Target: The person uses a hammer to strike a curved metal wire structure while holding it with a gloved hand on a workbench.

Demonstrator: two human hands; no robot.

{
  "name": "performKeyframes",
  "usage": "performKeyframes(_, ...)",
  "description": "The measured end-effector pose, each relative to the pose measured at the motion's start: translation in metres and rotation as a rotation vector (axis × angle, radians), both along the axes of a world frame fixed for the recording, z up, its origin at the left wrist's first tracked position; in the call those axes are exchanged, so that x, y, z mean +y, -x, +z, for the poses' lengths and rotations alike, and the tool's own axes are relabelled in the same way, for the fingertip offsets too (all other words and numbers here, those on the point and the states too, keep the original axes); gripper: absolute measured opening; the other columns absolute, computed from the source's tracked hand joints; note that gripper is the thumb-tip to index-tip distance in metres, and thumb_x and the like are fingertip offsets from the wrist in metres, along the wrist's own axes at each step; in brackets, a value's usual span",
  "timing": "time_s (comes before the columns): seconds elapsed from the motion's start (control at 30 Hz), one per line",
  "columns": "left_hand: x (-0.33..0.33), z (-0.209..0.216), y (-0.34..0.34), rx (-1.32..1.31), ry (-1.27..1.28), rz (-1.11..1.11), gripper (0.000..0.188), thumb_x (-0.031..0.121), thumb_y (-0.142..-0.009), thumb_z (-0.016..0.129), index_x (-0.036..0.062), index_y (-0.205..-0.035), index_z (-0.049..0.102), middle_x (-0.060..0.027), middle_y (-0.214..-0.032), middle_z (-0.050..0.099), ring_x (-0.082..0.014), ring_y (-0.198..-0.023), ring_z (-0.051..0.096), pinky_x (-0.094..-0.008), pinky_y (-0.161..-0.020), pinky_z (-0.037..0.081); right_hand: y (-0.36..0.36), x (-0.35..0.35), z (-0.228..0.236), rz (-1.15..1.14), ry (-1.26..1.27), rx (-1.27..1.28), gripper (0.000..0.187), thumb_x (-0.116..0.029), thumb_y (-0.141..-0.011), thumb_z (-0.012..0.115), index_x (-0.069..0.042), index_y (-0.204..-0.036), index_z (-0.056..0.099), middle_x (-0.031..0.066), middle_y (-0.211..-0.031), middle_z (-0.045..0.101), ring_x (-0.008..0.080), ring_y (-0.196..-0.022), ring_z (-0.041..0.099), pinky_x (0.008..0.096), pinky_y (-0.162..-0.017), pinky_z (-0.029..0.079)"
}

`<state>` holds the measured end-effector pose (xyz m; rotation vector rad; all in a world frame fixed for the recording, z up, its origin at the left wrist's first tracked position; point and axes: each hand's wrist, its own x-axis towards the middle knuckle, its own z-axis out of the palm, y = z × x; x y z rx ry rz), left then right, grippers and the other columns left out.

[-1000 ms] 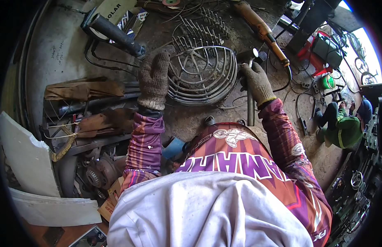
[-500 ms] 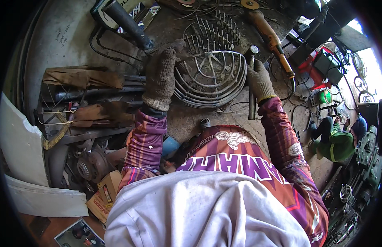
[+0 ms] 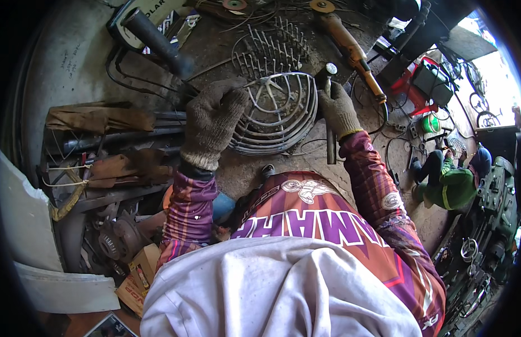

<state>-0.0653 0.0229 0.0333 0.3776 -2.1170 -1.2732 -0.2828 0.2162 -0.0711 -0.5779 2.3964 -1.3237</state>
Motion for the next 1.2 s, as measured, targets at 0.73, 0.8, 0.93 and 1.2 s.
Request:
performKeyframes(0.73,-0.002,0.002,-0.004,-0.155,-0.13,0.091,0.023,0.023,-0.098,0.068,0.0015,-0.106,0.071,-0.0038,-0.092,0.071,-0.0102,-0.083,0.063,-0.0273,-0.075,0.051,0.005,0.0,-0.019,0.024,0.03,0.022,0.054,-0.035,-0.095,0.063,0.003,-0.132,0.055,0.0189,-0.113,0.069,0.0261,-0.1,0.068,0.0362,-0.087,0.053)
performKeyframes(0.8,-0.001,0.009,-0.003,-0.199,-0.189,0.104,0.024,0.024,-0.099,0.066,0.0018,-0.106,0.071,-0.0039,-0.093,0.071,-0.0109,-0.085,0.063,-0.0276,-0.077,0.051,0.009,0.001,-0.029,0.012,0.046,0.025,0.054,-0.035,-0.095,0.063,0.003,-0.132,0.055,0.0182,-0.112,0.069,0.0248,-0.098,0.068,0.0354,-0.085,0.053)
performKeyframes(0.93,-0.001,0.012,0.006,-0.092,-0.045,0.105,0.043,0.04,-0.105,0.053,0.001,-0.107,0.071,-0.0073,-0.099,0.072,-0.0168,-0.091,0.065,-0.033,-0.085,0.05,0.011,0.003,-0.031,0.005,0.099,-0.038,0.055,-0.042,-0.09,0.064,0.001,-0.125,0.06,0.0259,-0.116,0.067,0.0404,-0.112,0.063,0.044,-0.096,0.048)
performKeyframes(1.2,-0.009,0.011,0.002,-0.205,-0.035,0.018,0.055,0.045,-0.107,0.037,0.0009,-0.121,0.066,-0.0109,-0.114,0.07,-0.0193,-0.105,0.066,-0.0321,-0.097,0.049,0.012,0.004,-0.026,0.034,0.05,-0.022,0.051,-0.036,-0.097,0.062,0.003,-0.13,0.056,0.0164,-0.115,0.069,0.022,-0.104,0.065,0.034,-0.091,0.05)
